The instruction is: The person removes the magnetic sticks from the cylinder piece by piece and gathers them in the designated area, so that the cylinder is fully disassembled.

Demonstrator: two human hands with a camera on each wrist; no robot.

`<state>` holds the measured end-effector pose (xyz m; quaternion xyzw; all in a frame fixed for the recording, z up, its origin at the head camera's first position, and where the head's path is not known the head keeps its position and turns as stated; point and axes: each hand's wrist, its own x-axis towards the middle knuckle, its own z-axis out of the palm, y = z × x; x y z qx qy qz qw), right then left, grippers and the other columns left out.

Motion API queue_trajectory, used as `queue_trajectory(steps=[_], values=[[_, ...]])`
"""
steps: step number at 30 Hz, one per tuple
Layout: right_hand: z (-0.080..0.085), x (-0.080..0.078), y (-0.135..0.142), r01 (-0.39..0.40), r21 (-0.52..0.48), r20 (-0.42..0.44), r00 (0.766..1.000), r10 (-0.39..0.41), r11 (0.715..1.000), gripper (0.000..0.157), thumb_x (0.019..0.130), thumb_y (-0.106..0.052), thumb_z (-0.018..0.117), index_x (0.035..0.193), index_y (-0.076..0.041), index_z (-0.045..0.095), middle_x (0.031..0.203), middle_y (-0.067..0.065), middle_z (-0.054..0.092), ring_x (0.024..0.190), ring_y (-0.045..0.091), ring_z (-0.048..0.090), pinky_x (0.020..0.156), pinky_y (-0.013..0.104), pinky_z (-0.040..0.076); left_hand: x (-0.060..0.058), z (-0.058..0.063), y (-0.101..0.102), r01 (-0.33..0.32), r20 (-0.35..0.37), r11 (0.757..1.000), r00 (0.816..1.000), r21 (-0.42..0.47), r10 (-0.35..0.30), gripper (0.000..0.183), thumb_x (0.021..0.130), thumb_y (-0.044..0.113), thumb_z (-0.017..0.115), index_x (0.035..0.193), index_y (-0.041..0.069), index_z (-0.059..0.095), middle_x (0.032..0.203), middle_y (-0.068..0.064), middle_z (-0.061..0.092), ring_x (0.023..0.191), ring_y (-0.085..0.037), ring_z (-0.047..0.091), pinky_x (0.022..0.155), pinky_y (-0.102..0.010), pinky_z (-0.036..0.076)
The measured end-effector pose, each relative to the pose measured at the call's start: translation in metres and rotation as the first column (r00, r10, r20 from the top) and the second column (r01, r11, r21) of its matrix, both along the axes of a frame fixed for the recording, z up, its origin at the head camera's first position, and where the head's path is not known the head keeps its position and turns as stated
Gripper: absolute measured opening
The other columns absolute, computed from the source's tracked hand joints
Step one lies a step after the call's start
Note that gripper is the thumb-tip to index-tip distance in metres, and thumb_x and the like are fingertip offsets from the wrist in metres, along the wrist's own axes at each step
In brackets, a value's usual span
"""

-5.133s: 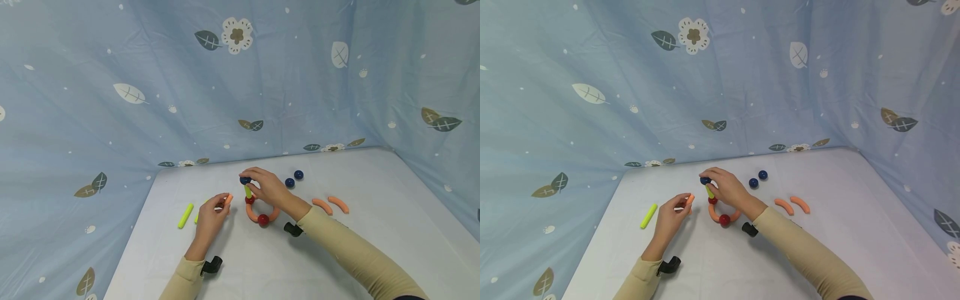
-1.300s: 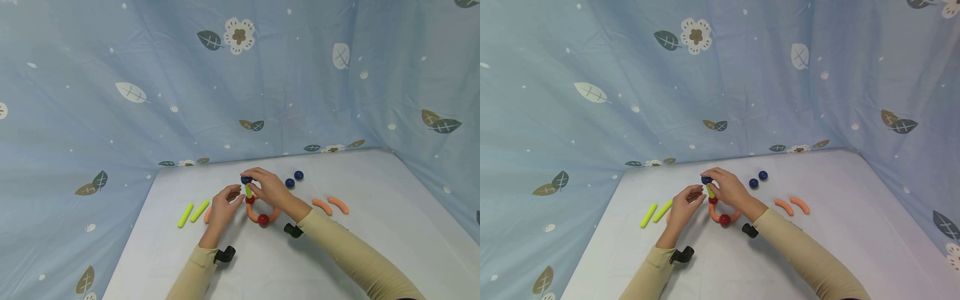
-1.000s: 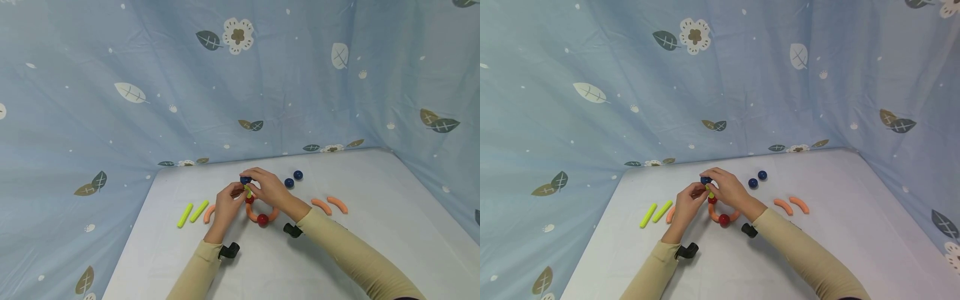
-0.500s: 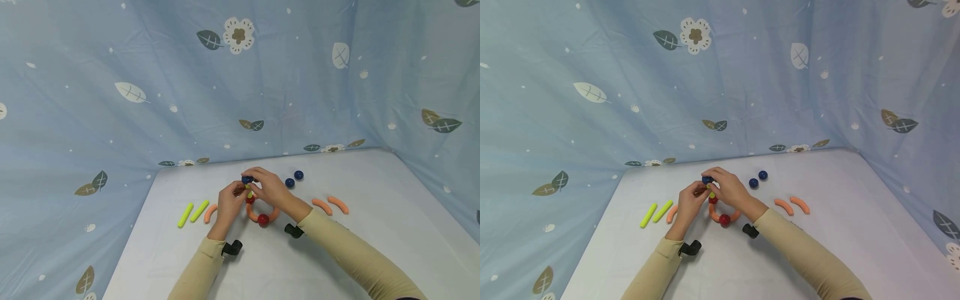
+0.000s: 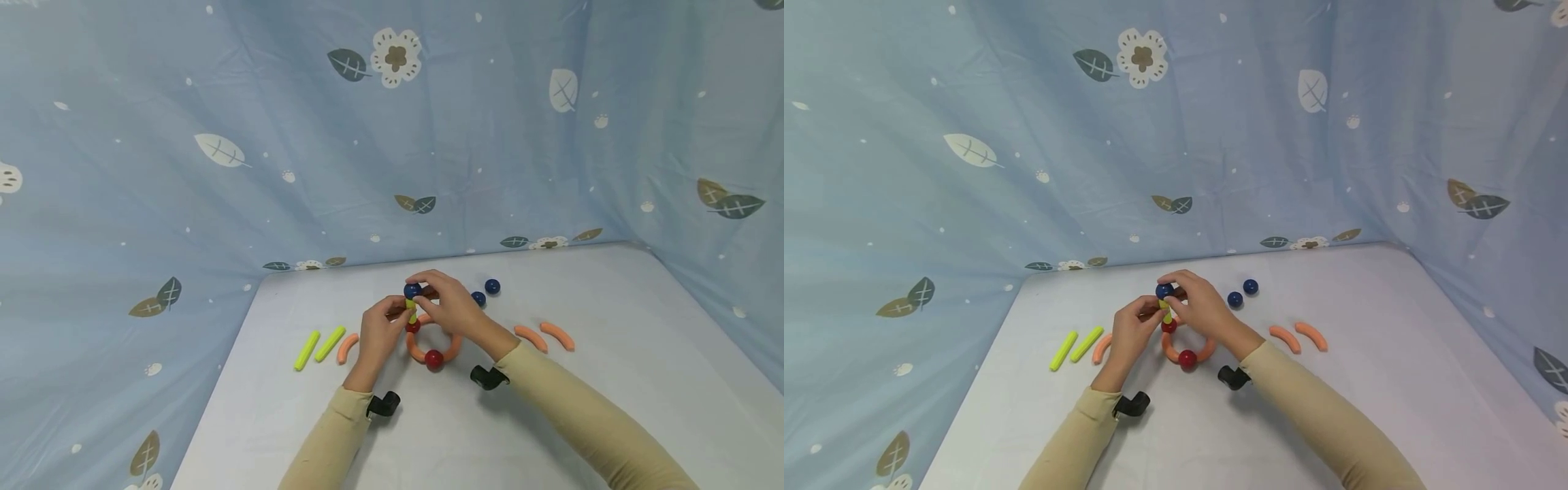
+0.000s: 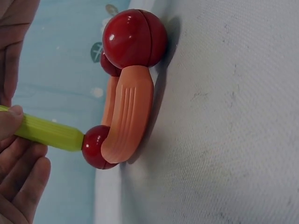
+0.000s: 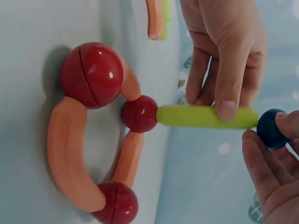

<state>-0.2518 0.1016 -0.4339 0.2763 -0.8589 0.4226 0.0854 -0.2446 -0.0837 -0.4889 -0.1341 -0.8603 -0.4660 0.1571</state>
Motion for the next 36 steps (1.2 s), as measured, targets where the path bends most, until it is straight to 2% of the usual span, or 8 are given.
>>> queue_trajectory(steps=[6,12,17,26,36], values=[[-0.011,-0.009,0.017,0.059,-0.001,0.064,0.996,-0.059,0.998,0.038,0.097,-0.008,0.070,0.134,-0.013,0.063,0.131,0.006,0.063,0.104,0.021,0.070,0.090,0.035,0.058,0.000,-0.002,0.001,-0.013,-0.013,1.000,1.000,-0.009,0.013,0.020,0.091,0.020,0.079,0.108,0.011,0.074,0.102,0.000,0.075,0.093,-0.012,0.072,0.084,-0.025,0.058],[-0.026,-0.021,0.038,0.123,0.121,0.073,0.989,-0.132,0.985,0.037,0.098,-0.011,0.070,0.134,-0.012,0.063,0.132,0.008,0.063,0.105,0.023,0.069,0.090,0.039,0.058,0.001,-0.001,0.001,-0.002,-0.005,1.000,1.000,0.002,0.002,0.019,0.091,0.019,0.079,0.108,0.012,0.074,0.101,0.000,0.075,0.093,-0.012,0.071,0.084,-0.024,0.058],[-0.033,-0.032,0.053,0.160,0.222,0.077,0.980,-0.181,0.962,0.038,0.097,-0.012,0.070,0.134,-0.011,0.063,0.133,0.011,0.062,0.108,0.026,0.068,0.091,0.043,0.057,0.001,-0.001,0.001,0.006,-0.012,1.000,1.000,0.010,-0.006,0.018,0.092,0.018,0.078,0.108,0.012,0.074,0.101,0.000,0.075,0.094,-0.013,0.072,0.083,-0.023,0.058],[-0.045,-0.051,0.069,0.153,0.340,0.087,0.977,-0.193,0.928,0.039,0.096,-0.009,0.071,0.134,-0.006,0.064,0.133,0.014,0.062,0.116,0.031,0.064,0.098,0.047,0.053,0.001,-0.002,0.001,0.007,-0.009,1.000,1.000,0.003,-0.007,0.019,0.092,0.017,0.078,0.109,0.012,0.074,0.102,-0.001,0.074,0.096,-0.014,0.072,0.084,-0.023,0.058],[-0.051,-0.061,0.070,0.145,0.416,0.103,0.973,-0.205,0.898,0.038,0.093,-0.009,0.073,0.130,-0.004,0.066,0.131,0.017,0.064,0.121,0.034,0.061,0.104,0.050,0.049,0.001,-0.002,0.000,0.007,-0.012,1.000,1.000,0.010,-0.007,0.019,0.092,0.018,0.078,0.109,0.011,0.074,0.102,-0.001,0.075,0.095,-0.014,0.072,0.084,-0.023,0.058]])
